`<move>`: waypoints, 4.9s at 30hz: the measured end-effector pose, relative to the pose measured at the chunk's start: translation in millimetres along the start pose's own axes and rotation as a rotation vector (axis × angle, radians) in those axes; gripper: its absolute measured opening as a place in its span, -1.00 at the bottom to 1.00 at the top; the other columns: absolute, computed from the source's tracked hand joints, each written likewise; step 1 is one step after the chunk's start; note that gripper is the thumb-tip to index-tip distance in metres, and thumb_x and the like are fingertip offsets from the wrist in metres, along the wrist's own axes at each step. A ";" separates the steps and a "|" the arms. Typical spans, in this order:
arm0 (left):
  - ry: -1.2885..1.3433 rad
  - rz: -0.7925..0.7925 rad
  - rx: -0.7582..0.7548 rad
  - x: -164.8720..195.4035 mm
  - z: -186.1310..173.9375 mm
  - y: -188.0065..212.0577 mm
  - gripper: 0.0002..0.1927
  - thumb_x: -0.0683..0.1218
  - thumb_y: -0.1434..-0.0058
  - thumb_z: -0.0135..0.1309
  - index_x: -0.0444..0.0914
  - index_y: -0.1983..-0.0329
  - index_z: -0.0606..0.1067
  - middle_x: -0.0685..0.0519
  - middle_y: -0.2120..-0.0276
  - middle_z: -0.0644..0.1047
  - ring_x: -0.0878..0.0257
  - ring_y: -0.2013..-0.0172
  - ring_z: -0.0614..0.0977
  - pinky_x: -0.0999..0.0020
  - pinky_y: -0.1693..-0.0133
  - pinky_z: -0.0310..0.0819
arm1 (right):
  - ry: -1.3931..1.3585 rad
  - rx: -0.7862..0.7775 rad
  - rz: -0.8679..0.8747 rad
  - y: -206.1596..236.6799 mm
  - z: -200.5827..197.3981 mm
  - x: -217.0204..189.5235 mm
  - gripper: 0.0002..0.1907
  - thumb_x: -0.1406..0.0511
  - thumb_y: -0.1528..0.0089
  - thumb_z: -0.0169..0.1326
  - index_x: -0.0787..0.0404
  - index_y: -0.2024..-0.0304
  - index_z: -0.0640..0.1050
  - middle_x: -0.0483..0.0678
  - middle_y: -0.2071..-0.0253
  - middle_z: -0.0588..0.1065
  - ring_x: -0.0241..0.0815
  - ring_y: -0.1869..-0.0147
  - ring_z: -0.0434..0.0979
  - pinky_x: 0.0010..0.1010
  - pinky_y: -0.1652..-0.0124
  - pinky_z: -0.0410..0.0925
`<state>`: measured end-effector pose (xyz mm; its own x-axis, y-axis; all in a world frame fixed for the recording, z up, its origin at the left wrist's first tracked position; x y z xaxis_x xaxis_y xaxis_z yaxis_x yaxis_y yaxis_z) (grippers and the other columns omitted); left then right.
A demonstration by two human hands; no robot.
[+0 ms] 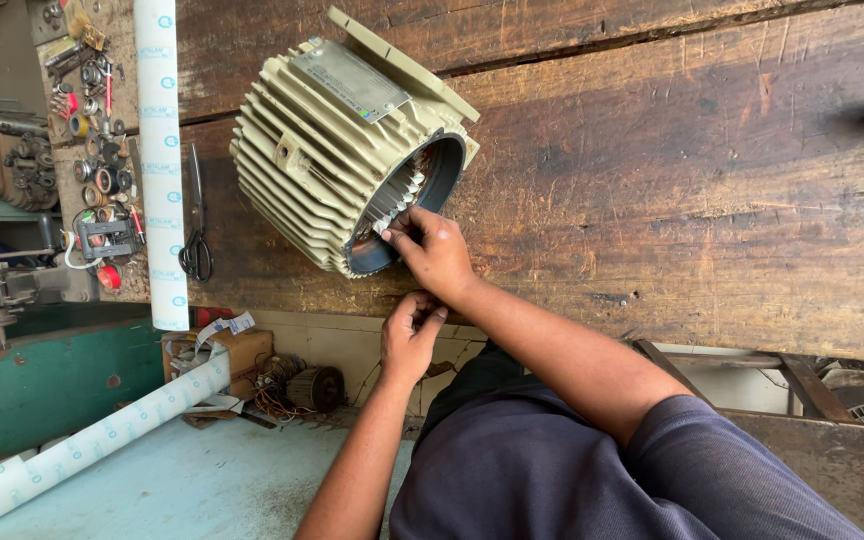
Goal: The person sits at a wooden workbench fitting thin white curved strips into the slots of an electric motor stator housing. They bend and shape each strip by hand, press it into the housing, rotate the motor housing, and repeat the fitting for additional strips.
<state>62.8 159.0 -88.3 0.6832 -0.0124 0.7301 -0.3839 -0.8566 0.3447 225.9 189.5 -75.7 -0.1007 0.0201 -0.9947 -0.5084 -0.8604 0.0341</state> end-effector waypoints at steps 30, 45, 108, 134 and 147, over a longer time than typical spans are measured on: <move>-0.023 -0.002 0.000 31.3 -3.6 2.7 -0.82 -0.16 -0.21 0.21 -0.27 0.14 0.54 0.12 0.36 0.62 0.36 0.43 0.55 0.41 0.31 0.47 | 0.181 -0.020 -0.217 2.9 -9.0 -11.9 -0.71 0.30 -0.22 0.23 0.23 0.05 0.49 0.08 0.23 0.52 0.13 0.13 0.58 -0.12 0.16 0.42; 0.655 0.134 0.135 -17.4 -114.4 -62.6 -0.80 -0.19 -0.30 0.14 -0.30 0.03 0.57 0.11 0.28 0.59 0.38 0.30 0.57 0.47 0.26 0.47 | 0.548 -0.621 -0.595 37.9 -0.4 -87.8 -0.77 0.31 -0.11 0.25 0.21 0.21 0.55 0.07 0.26 0.55 0.15 0.19 0.58 -0.09 0.27 0.44; 0.015 0.773 -1.268 71.3 -204.4 -331.2 -0.57 -0.04 -0.10 0.28 -0.02 -0.07 0.53 0.13 -0.01 0.57 0.18 -0.05 0.59 0.22 -0.13 0.44 | 1.812 -1.214 1.050 -260.1 208.1 -158.7 -0.82 0.37 -0.21 0.09 0.01 0.28 0.69 -0.11 0.23 0.65 -0.19 0.03 0.65 -0.25 -0.09 0.43; -0.149 0.278 -1.267 81.3 -217.1 -308.4 -0.69 0.15 -0.18 0.19 -0.14 0.21 0.65 -0.01 0.30 0.68 0.12 0.26 0.76 0.20 0.09 0.61 | 1.876 -1.088 0.876 -255.0 205.9 -162.7 -0.76 0.40 -0.18 0.06 -0.02 0.23 0.68 -0.19 0.17 0.63 -0.23 -0.09 0.58 -0.16 -0.17 0.30; -0.140 0.401 -1.274 69.7 -218.8 -331.2 -0.73 0.07 -0.21 0.16 -0.07 0.06 0.59 0.07 0.15 0.62 0.17 0.13 0.68 0.19 0.01 0.55 | 1.879 -1.107 0.951 -259.0 207.5 -165.0 -0.74 0.41 -0.21 0.04 -0.03 0.19 0.67 -0.21 0.16 0.63 -0.27 -0.09 0.58 -0.18 -0.23 0.26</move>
<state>101.6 554.7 -22.5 0.4158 -0.2653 0.8699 -0.8257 0.2908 0.4834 196.8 514.7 99.7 0.9573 -0.1407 0.2524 -0.2778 -0.2079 0.9379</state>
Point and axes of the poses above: each hand's wrist, its own y-axis away from the middle knuckle, its own z-axis out of the palm, x = y × z, the point moved 2 cm from there along -y, towards the middle knuckle
